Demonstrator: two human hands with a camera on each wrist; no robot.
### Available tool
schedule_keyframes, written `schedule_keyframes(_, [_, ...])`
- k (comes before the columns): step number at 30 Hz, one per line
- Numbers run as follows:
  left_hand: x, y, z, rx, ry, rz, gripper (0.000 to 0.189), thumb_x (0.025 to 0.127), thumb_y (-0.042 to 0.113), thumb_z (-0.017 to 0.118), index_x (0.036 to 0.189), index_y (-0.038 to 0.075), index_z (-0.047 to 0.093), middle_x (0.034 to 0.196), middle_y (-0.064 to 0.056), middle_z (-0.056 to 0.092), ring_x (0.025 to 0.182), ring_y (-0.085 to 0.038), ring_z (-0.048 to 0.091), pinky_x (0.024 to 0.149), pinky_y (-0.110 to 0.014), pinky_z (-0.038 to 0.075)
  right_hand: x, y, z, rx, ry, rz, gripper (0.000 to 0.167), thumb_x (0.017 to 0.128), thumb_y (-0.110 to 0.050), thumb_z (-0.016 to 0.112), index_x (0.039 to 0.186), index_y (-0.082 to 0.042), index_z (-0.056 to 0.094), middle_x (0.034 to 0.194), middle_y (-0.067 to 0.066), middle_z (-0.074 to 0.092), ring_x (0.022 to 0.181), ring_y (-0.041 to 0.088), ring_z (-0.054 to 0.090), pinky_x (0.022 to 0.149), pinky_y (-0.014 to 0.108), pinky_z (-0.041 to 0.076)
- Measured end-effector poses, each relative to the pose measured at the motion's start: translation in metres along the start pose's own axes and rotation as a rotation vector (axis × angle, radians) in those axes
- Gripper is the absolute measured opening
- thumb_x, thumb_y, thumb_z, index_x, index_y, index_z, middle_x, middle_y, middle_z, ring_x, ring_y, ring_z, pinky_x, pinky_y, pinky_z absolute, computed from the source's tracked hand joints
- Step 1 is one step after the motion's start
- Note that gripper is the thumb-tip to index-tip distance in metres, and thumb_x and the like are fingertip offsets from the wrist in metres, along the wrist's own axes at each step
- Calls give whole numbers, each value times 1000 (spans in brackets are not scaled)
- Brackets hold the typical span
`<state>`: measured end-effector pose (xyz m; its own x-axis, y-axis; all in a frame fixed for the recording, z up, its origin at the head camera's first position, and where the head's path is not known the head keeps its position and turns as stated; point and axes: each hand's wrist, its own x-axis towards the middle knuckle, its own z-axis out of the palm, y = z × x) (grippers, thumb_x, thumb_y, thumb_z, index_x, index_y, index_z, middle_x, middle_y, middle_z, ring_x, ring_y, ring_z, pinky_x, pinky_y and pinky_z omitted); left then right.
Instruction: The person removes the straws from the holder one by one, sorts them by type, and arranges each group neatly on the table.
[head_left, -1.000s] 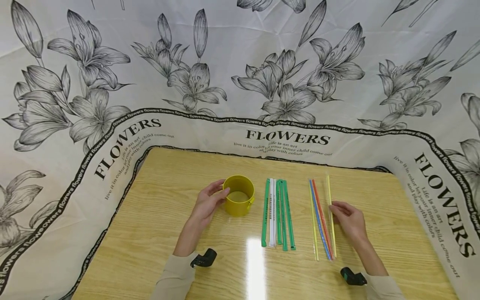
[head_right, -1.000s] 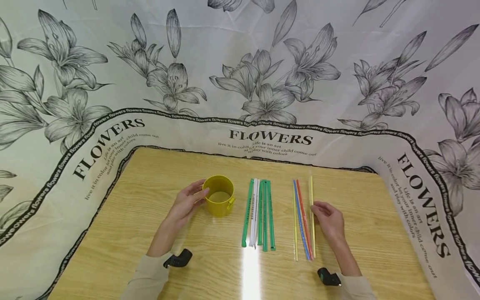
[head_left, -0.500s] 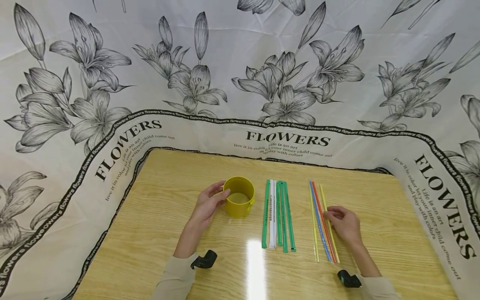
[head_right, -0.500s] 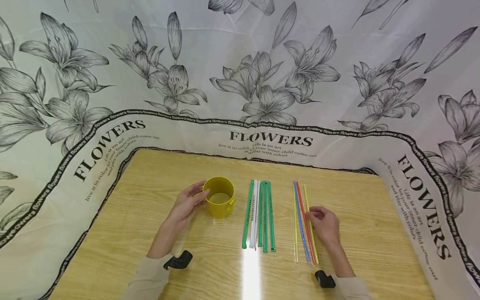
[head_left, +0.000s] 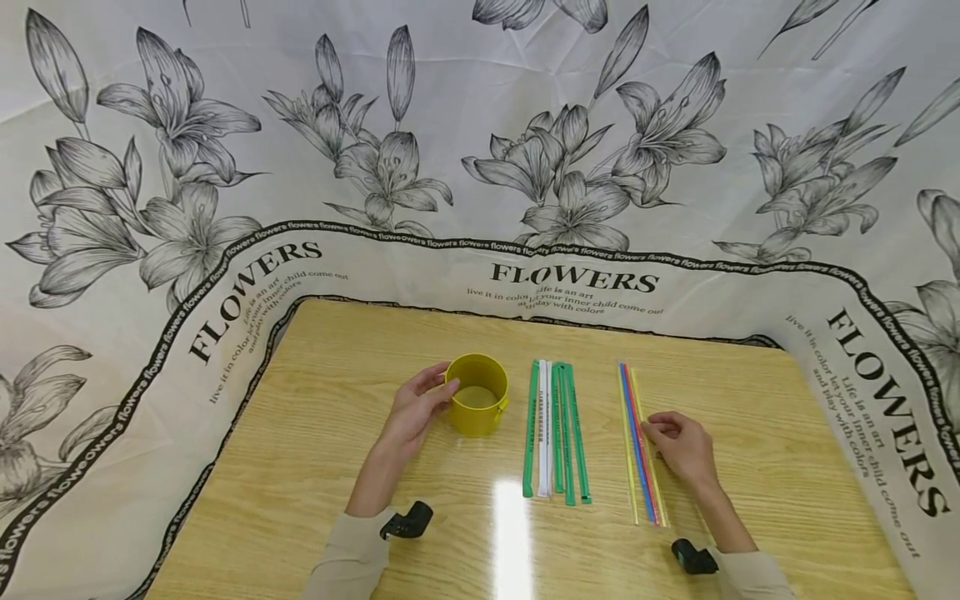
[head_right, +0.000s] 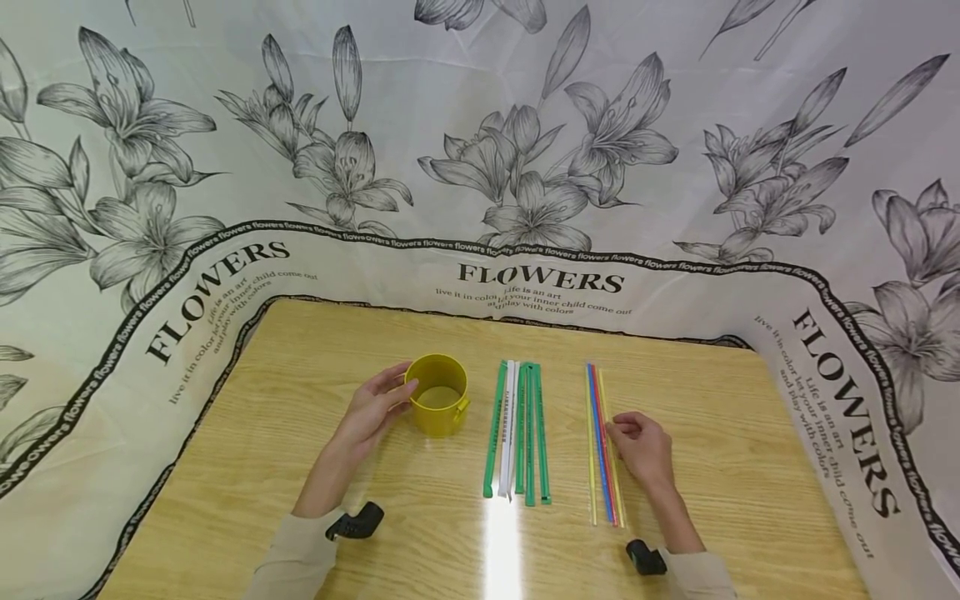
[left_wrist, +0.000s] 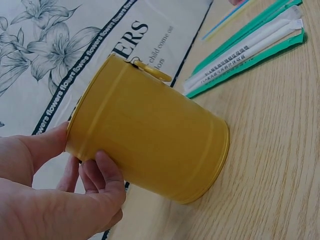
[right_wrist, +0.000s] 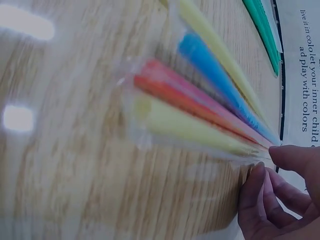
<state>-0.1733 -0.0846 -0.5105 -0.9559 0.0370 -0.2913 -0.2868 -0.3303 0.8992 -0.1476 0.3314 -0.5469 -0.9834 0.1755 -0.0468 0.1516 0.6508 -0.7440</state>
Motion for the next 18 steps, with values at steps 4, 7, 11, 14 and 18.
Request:
schedule_keyframes(4, [0, 0, -1, -7, -4, -9, 45, 99, 6, 69, 142, 3, 57, 126, -13, 50, 94, -14, 58, 92, -29, 53, -1, 0, -1, 3, -8, -9, 31, 101, -15, 67, 118, 11, 66, 100, 22, 69, 71, 6, 65, 59, 23, 56])
schedule_keyframes(7, [-1, 1, -2, -17, -5, -18, 46, 98, 5, 70, 142, 3, 57, 126, -13, 51, 96, -15, 59, 95, -32, 52, -2, -1, -3, 0, -6, -16, 31, 102, -15, 66, 120, 10, 65, 104, 23, 69, 76, 4, 65, 62, 21, 56])
schedule_keyframes(11, [-2, 3, -4, -24, -9, -19, 43, 100, 6, 68, 141, 1, 58, 124, -14, 55, 99, -17, 62, 95, -33, 53, -2, -2, -8, 3, 20, -18, 30, 103, -17, 65, 119, 9, 65, 107, 24, 69, 80, -2, 60, 66, 14, 51])
schedule_keyframes(14, [-3, 5, -7, -19, -5, -14, 39, 102, 8, 65, 140, -1, 59, 126, -18, 59, 100, -19, 64, 96, -35, 54, -2, -5, -11, 2, 56, -32, 29, 103, -19, 65, 117, 7, 65, 108, 23, 69, 82, -7, 56, 69, 9, 46])
schedule_keyframes(18, [-4, 8, -12, 21, 26, -1, 36, 104, 11, 62, 138, -2, 60, 125, -16, 62, 98, -18, 64, 101, -40, 52, -1, -7, -17, 13, 99, -65, 28, 103, -22, 64, 114, 4, 65, 107, 21, 69, 83, -12, 52, 72, 7, 44])
